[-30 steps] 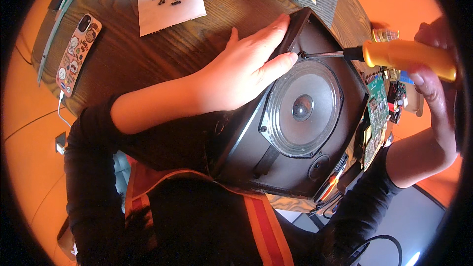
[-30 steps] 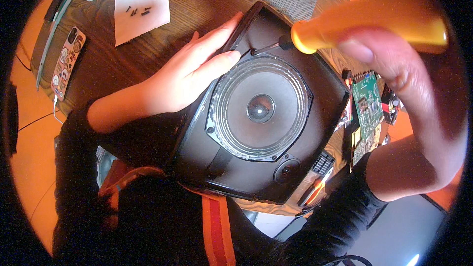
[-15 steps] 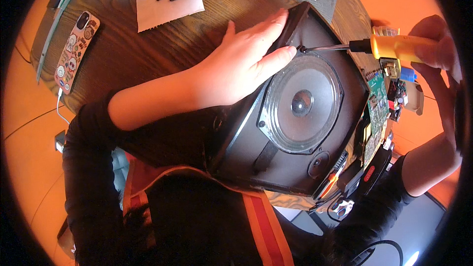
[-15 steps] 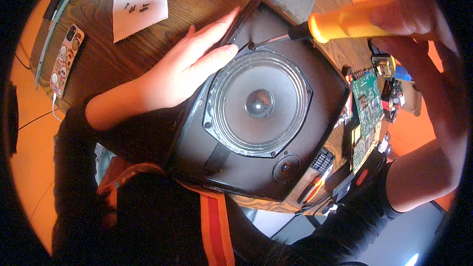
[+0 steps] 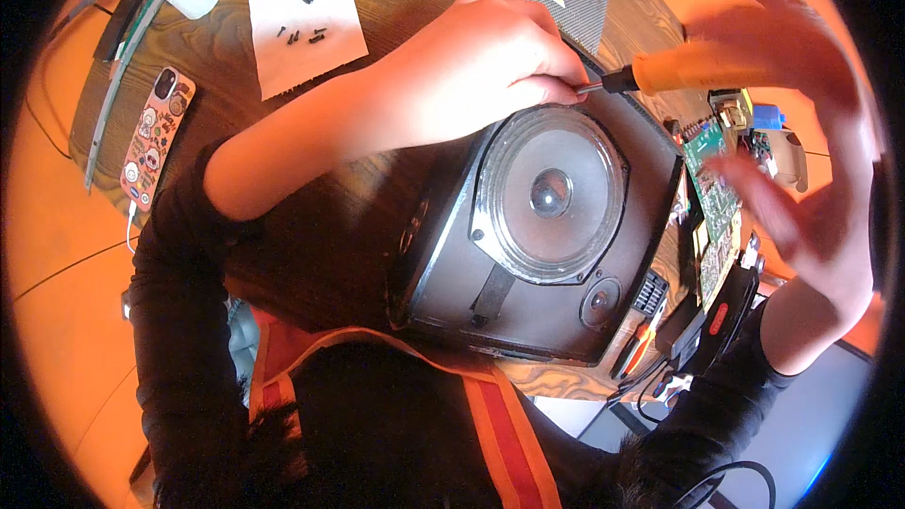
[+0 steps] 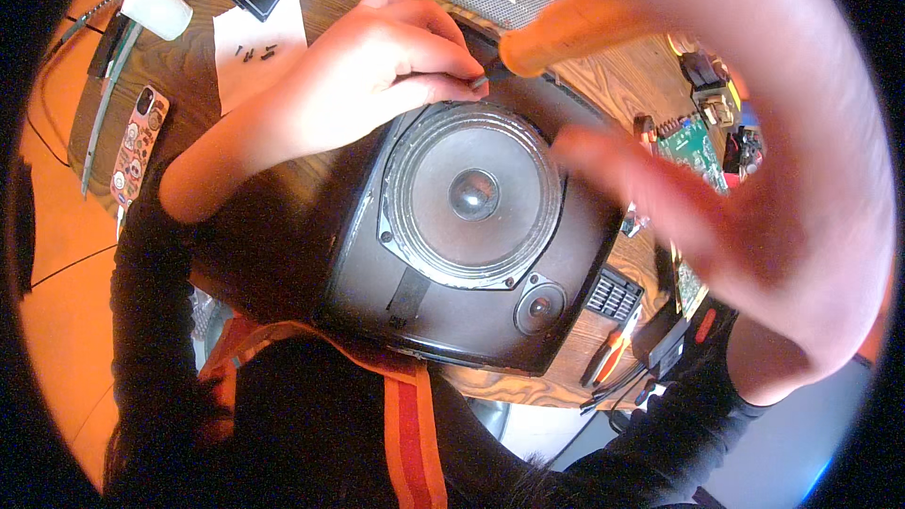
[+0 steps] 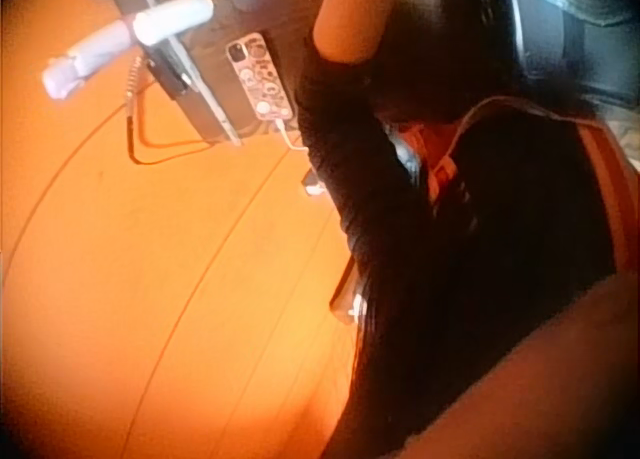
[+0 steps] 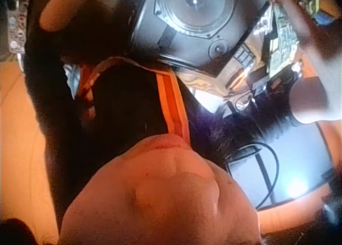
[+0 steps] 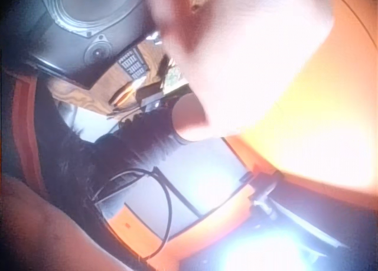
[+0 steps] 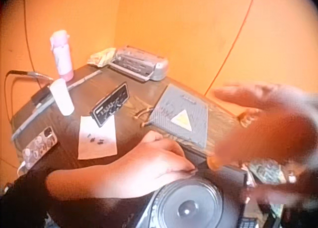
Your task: The person uses a screwdriver to remove screws from the bottom and front grille of a portable speaker. They then remove the grille to expose the internal speaker cone and continue unscrewing components inside.
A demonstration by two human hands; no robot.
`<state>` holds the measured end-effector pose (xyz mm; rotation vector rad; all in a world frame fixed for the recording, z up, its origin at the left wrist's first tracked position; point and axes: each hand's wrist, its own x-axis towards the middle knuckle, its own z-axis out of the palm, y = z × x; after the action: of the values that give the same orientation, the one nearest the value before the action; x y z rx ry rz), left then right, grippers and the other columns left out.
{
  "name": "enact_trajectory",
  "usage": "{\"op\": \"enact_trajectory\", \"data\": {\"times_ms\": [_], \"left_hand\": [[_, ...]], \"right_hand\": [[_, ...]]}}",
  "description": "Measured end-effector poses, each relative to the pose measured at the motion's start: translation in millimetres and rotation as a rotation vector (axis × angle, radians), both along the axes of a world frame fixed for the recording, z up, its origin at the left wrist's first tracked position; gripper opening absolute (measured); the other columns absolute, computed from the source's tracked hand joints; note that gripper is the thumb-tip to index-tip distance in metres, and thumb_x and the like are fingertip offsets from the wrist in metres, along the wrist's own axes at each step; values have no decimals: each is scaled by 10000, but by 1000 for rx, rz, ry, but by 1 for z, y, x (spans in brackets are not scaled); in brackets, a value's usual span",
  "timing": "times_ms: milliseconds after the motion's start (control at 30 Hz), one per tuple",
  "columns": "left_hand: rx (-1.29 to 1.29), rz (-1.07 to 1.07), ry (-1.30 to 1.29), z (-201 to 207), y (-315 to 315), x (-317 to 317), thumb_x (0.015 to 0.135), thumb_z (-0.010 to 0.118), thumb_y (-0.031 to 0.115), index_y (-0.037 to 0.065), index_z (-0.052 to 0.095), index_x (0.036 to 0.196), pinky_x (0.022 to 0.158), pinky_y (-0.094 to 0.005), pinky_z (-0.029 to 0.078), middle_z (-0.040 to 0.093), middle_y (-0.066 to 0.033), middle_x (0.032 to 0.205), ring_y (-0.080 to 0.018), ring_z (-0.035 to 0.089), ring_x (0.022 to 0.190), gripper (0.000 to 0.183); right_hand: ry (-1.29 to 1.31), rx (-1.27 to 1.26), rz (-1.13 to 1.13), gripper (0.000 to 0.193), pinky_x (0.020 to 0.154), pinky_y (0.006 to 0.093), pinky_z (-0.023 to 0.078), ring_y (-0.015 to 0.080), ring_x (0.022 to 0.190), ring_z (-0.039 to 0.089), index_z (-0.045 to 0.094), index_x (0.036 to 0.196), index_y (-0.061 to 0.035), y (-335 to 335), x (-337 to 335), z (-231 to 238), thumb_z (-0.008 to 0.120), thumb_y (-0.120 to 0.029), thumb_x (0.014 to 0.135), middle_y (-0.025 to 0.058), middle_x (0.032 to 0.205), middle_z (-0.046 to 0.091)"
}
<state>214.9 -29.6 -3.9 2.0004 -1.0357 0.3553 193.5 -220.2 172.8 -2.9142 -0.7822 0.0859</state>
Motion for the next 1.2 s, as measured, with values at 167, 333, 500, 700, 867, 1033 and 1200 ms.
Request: {"op": "enact_trajectory", "data": {"times_ms": [167,333,500,700,867,1033,1200], "left_hand": [[36,47,-3,-2,-4,-5,805,639,208,132,699,873,859,-323,332,628,-13,920,-189,529,913,118],[-4,11,8,1,0,0,781,670,217,114,698,858,865,-323,343,649,-19,936,-188,560,911,132],[25,4,14,5,4,0,763,684,206,107,696,837,870,-330,338,648,-13,877,-179,573,899,124],[41,68,-72,5,0,-2,751,693,205,125,691,819,875,-332,334,641,-10,861,-185,572,907,105],[-4,-3,-25,6,0,2,748,704,169,94,684,822,859,-354,378,641,-64,949,-222,568,957,107],[-58,-63,-77,7,-2,5,803,637,240,110,670,823,888,-357,331,650,-14,854,-178,581,915,135],[15,-35,-3,8,-3,1,809,634,244,98,672,832,885,-359,334,654,-19,875,-184,581,907,152]], "right_hand": [[118,-77,-81,423,622,221,470,110,720,603,563,1055,15,10,-1,6,639,-335,829,56,734,619],[21,13,260,237,726,241,502,177,813,640,595,954,9,-1,11,-1,695,-101,768,89,873,614],[99,84,190,251,765,256,514,191,880,642,596,956,10,-1,10,-1,700,-119,767,97,961,604],[71,155,-79,287,728,257,513,175,844,641,564,1005,1,21,-11,-1,686,-158,799,85,948,617],[53,128,75,260,695,254,505,164,799,634,572,984,5,4,-8,-7,685,-134,795,84,901,623],[56,143,155,234,663,252,497,152,755,627,579,963,9,-9,-3,-11,684,-110,791,84,855,629],[-9,222,233,208,630,249,489,141,710,620,587,943,12,9,1,-9,684,-86,788,83,808,635]]}}
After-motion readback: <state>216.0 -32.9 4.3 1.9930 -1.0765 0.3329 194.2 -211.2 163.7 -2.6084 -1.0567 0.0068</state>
